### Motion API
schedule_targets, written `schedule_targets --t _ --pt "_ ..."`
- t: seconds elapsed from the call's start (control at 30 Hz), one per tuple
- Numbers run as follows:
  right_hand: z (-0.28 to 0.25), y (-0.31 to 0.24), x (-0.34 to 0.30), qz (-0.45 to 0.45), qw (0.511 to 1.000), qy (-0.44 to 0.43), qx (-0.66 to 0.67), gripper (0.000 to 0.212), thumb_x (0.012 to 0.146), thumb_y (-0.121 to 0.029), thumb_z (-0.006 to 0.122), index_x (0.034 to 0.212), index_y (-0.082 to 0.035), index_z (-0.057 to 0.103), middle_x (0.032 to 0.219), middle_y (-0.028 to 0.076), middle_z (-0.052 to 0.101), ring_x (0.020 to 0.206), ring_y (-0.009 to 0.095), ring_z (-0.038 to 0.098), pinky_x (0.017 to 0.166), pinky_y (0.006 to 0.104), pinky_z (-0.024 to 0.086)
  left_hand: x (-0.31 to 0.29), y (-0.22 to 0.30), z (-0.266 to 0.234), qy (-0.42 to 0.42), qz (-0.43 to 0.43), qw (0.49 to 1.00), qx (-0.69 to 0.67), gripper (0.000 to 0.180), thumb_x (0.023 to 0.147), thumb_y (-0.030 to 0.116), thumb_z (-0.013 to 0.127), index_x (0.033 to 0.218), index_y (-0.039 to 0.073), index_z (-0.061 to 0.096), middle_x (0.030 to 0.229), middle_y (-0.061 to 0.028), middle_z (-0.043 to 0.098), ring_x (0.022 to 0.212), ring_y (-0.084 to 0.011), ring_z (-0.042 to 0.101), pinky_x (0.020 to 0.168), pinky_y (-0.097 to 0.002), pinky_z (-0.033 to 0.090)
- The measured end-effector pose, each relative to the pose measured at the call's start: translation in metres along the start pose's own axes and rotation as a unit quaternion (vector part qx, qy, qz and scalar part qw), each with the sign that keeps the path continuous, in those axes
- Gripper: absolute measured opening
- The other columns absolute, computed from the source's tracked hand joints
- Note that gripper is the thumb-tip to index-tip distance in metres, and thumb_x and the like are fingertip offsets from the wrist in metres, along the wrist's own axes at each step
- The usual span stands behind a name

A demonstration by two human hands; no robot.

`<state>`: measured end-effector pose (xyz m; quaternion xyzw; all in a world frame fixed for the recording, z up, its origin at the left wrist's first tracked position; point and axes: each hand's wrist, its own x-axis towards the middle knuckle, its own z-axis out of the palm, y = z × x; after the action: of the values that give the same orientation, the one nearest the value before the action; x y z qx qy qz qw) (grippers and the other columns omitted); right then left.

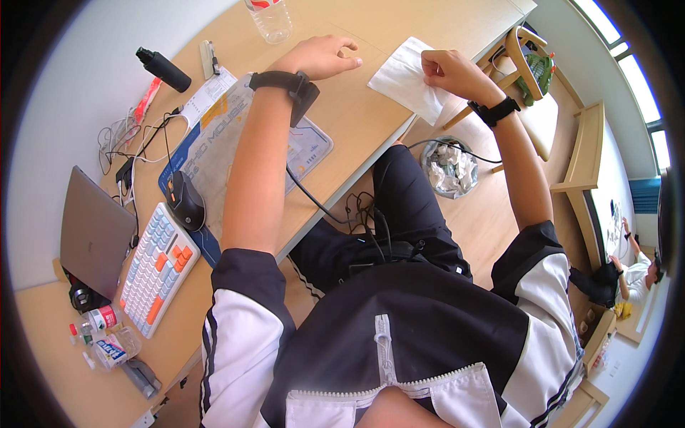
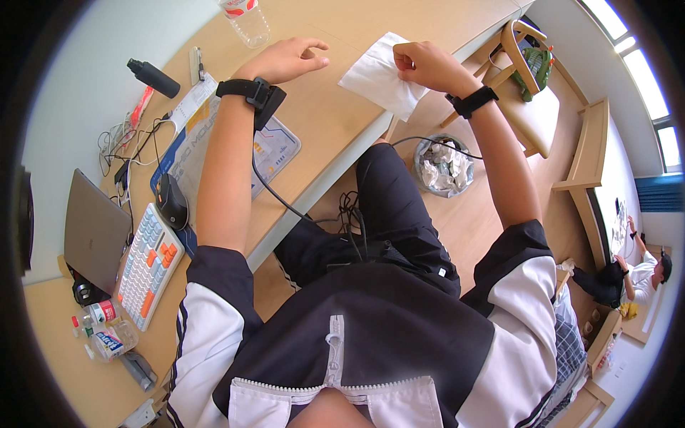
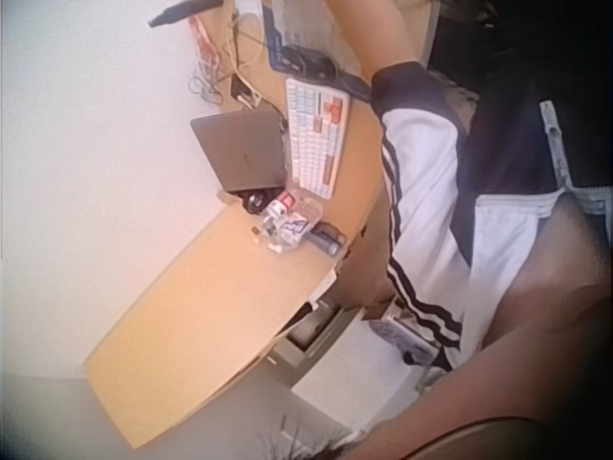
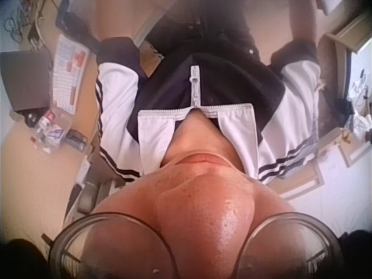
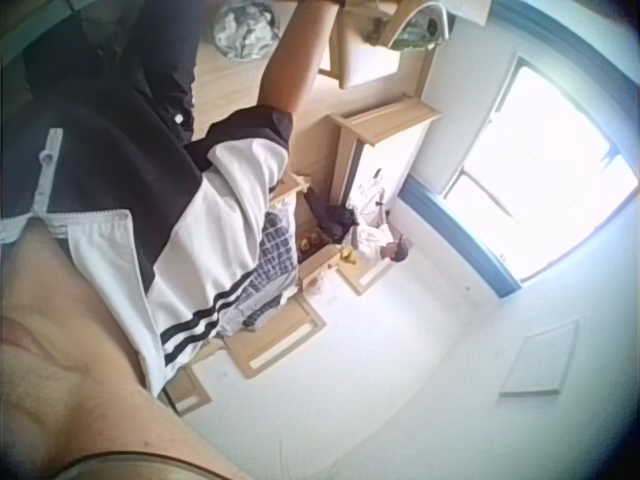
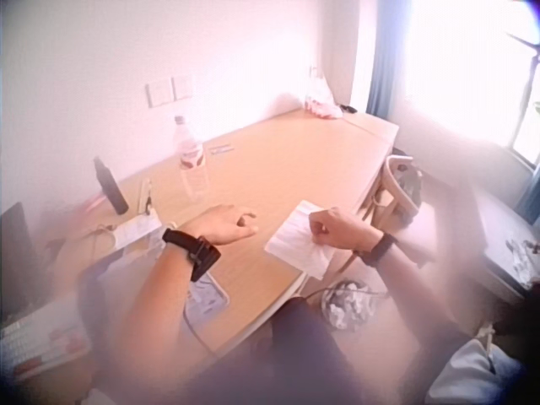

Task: Wiping a desk surface with a white cloth or paper towel.

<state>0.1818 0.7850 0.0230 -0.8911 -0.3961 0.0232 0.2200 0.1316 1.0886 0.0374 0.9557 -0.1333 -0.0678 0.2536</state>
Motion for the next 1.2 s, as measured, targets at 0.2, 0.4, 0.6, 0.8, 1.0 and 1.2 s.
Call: schedule_targets --t 0.2,0.4,0.6,0.8,1.0,1.2 --pt "0.006 -0.001 0.022 -0.016 0.999 -0.006 -0.039 0.017 0.081 -0.008 0.070 0.082 -0.002 0.054 0.071 0.013 0.060 0.067 0.030 0.057 0.065 0.0395 0.046 -0.003 0.002 -0.003 -0.019 -0.013 1.000 -0.015 0.059 0.093 0.046 0.061 0.139 0.009 0.057 0.130 -0.0209 0.065 0.119 -0.0352 0.062 0.102 -0.0413 0.049" --pt "0.014 0.002 0.061 -0.047 0.995 0.005 -0.090 0.013 0.077 -0.009 0.065 0.083 -0.003 0.056 0.073 0.014 0.062 0.072 0.033 0.061 0.065 0.0425 0.046 0.001 0.002 -0.001 -0.007 0.006 1.000 0.007 0.056 0.095 0.041 0.062 0.138 0.006 0.056 0.122 -0.0202 0.069 0.114 -0.0323 0.065 0.097 -0.0390 0.050" --pt "0.017 -0.006 0.106 -0.011 0.990 -0.047 -0.132 0.009 0.078 -0.014 0.065 0.086 -0.010 0.064 0.081 0.009 0.069 0.081 0.032 0.066 0.068 0.0449 0.051 -0.001 -0.001 0.001 0.008 0.008 1.000 0.010 0.058 0.095 0.042 0.061 0.140 0.006 0.055 0.122 -0.0208 0.069 0.114 -0.0320 0.065 0.098 -0.0389 0.050" --pt "0.024 -0.005 0.133 -0.007 0.992 -0.046 -0.121 0.013 0.078 -0.016 0.065 0.089 -0.010 0.064 0.082 0.010 0.070 0.083 0.032 0.067 0.069 0.0448 0.052 -0.001 -0.001 0.000 0.006 0.014 1.000 0.024 0.057 0.095 0.042 0.061 0.140 0.007 0.055 0.123 -0.0210 0.068 0.115 -0.0328 0.065 0.098 -0.0391 0.050" --pt "0.031 -0.006 0.140 -0.011 0.993 -0.005 -0.117 0.013 0.079 -0.016 0.064 0.090 -0.009 0.062 0.083 0.011 0.069 0.083 0.033 0.066 0.070 0.0444 0.051 0.001 0.000 -0.001 -0.002 -0.003 0.999 0.034 0.059 0.093 0.048 0.059 0.139 0.011 0.058 0.138 -0.0162 0.060 0.126 -0.0327 0.057 0.107 -0.0410 0.044" --pt "0.028 0.003 0.104 -0.075 0.993 0.092 0.012 0.015 0.084 -0.015 0.065 0.088 -0.003 0.057 0.077 0.015 0.064 0.076 0.034 0.063 0.068 0.0421 0.049 -0.001 -0.003 -0.002 0.009 0.021 1.000 0.013 0.057 0.095 0.043 0.061 0.139 0.007 0.056 0.125 -0.0223 0.067 0.115 -0.0336 0.064 0.100 -0.0389 0.049"
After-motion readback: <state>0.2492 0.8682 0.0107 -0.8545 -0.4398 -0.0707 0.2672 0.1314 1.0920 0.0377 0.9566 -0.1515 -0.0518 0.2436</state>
